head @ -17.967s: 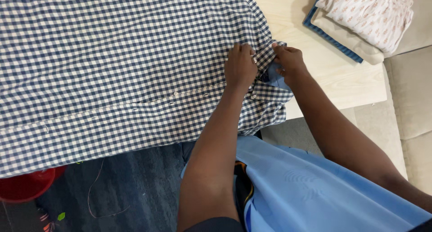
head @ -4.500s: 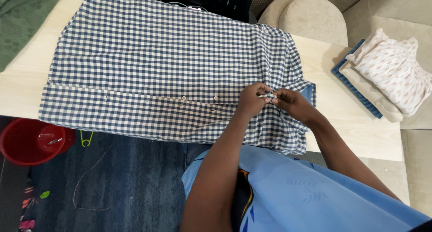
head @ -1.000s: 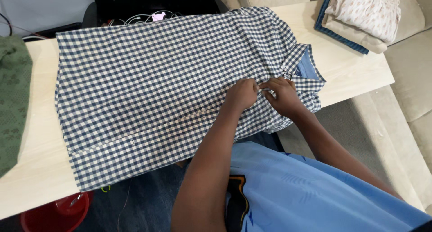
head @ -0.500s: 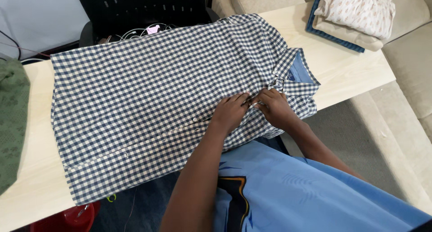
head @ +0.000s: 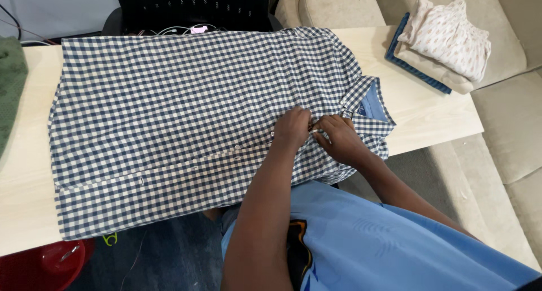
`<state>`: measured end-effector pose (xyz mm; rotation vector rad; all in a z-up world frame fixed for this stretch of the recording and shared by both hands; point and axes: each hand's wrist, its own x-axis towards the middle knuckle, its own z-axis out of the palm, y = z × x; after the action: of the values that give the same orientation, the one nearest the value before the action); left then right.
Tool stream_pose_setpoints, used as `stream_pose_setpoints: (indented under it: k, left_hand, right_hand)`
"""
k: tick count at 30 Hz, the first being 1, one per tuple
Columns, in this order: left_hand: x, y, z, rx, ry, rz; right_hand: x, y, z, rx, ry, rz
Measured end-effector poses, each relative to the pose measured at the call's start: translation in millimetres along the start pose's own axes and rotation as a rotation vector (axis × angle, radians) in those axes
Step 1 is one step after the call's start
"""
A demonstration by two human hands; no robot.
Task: The person lays a checkered button-up shirt on a table and fastens its buttons one by one down the front. They then fold the sleeves and body of the shirt inward, smooth it flat with their hands, and finish folding it on the table next to a stack of other clothes.
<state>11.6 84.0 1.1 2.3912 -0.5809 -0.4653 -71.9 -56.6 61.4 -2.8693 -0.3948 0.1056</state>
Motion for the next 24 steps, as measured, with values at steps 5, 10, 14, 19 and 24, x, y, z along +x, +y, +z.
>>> stream_pose_setpoints:
  k: [5, 10, 14, 19, 24]
  left_hand:
    - [18, -5, -1, -0.448, 0.003, -0.093]
    - [40, -12, 4, -0.407, -0.143, -0.132]
    - [44, -15, 9, -0.430, -0.125, -0.148]
    - [43, -23, 1, -0.546, -0.218, -0.232]
    - [43, -24, -9, -0.481, -0.293, -0.291]
  right_hand:
    - [3, 1, 1, 0.022, 0.100, -0.062]
    - [0, -4, 11, 0.007, 0.236, -0.059]
    - [-1, -7, 20, -0.019, 0.320, -0.031]
    - [4, -10, 26, -0.051, 0.346, 0.012]
    - [9, -17, 27, 0.005, 0.426, 0.012]
